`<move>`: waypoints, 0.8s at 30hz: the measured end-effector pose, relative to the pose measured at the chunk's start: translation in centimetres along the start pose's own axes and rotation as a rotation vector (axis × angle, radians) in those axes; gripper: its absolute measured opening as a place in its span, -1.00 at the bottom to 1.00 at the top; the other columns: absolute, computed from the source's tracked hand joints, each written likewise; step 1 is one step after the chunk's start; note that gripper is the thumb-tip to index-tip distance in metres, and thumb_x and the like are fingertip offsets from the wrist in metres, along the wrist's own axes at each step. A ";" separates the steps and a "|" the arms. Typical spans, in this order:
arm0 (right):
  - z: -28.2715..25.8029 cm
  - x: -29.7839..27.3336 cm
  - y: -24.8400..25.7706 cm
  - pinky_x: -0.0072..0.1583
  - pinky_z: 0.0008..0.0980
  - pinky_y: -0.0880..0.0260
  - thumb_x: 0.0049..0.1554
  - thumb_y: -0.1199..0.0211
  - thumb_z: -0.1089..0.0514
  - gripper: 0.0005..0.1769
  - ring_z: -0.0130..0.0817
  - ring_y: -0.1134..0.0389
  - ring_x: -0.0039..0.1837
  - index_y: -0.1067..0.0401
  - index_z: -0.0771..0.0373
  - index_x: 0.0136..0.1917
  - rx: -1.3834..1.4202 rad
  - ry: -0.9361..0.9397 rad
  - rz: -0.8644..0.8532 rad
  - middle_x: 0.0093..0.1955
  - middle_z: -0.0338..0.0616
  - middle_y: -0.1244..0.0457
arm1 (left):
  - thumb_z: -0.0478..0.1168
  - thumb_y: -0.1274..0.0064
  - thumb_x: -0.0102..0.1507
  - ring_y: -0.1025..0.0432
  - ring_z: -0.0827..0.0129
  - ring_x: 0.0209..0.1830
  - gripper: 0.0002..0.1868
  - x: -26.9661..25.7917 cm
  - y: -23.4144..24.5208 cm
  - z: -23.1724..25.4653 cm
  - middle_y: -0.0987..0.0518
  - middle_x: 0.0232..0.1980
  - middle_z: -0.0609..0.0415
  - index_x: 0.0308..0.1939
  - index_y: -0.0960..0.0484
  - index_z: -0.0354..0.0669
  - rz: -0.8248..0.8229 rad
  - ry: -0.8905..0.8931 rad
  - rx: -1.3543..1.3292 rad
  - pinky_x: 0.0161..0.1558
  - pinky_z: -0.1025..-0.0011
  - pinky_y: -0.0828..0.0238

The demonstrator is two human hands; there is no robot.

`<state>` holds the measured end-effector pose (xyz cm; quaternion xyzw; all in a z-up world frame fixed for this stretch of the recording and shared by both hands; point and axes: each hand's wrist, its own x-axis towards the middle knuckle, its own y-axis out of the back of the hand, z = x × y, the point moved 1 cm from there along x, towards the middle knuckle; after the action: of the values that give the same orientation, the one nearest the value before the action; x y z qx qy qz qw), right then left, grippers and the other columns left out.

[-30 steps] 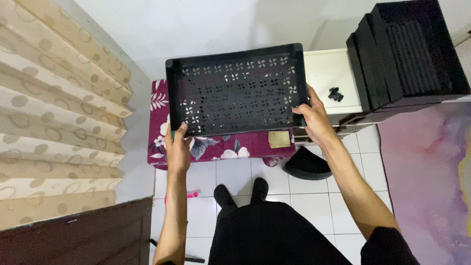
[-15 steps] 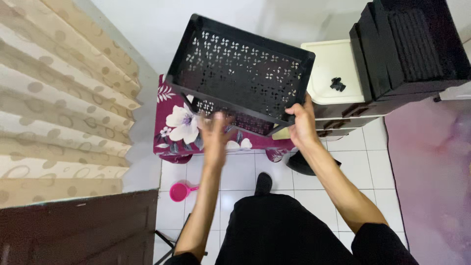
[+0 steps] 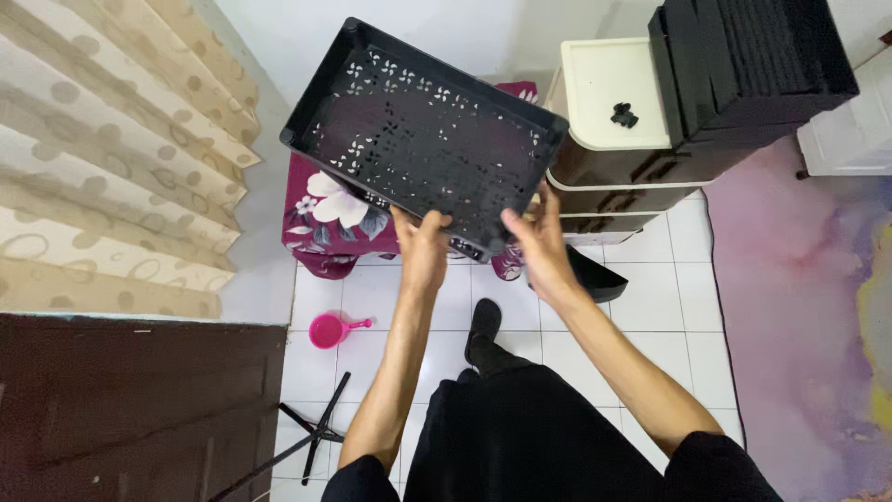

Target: The person assembles a black plastic tray by inserting legs, then wipes the tray with a cloth. The person repeats the process with another tray, wiping it thoroughly before stacking it with others.

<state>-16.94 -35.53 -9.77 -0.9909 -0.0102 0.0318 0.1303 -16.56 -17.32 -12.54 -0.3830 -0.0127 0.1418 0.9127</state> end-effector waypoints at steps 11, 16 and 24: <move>-3.6 0.2 5.8 -0.31 -0.38 -0.45 0.17 -0.19 -0.05 -0.21 -0.24 -0.45 -0.24 -0.02 0.17 0.57 -0.373 -0.240 -0.221 0.07 -0.02 -0.36 | -0.47 0.10 0.12 -0.42 0.27 -0.03 -0.15 2.2 1.1 4.6 -0.47 0.14 -0.14 0.54 -0.13 -0.21 -0.213 0.063 0.345 -0.05 0.38 -0.46; 2.1 3.0 5.1 -0.19 -0.37 -0.55 0.24 -0.16 0.14 -0.53 -0.32 -0.44 -0.22 -0.21 0.39 0.35 -0.099 -0.148 -0.184 0.00 0.03 -0.33 | -0.17 -0.05 0.39 -0.38 0.34 0.33 -0.21 5.1 1.6 3.7 -0.40 0.37 -0.11 0.54 0.07 -0.32 -0.187 0.050 0.549 0.31 0.43 -0.30; 7.9 9.6 4.0 -0.25 -0.38 -0.51 0.18 -0.19 0.17 -0.47 -0.34 -0.42 -0.30 -0.09 0.32 0.34 0.001 -0.218 -0.105 0.00 -0.08 -0.31 | -0.39 0.07 0.32 -0.30 0.23 0.40 -0.29 6.8 8.4 -3.8 -0.38 0.44 -0.20 0.55 -0.11 -0.42 -0.093 -0.076 0.616 0.39 0.37 -0.18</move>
<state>-7.88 -37.06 -19.01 -0.9796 -0.0760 0.1324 0.1306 -11.61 -12.57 -21.70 -0.0817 -0.0206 0.1113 0.9902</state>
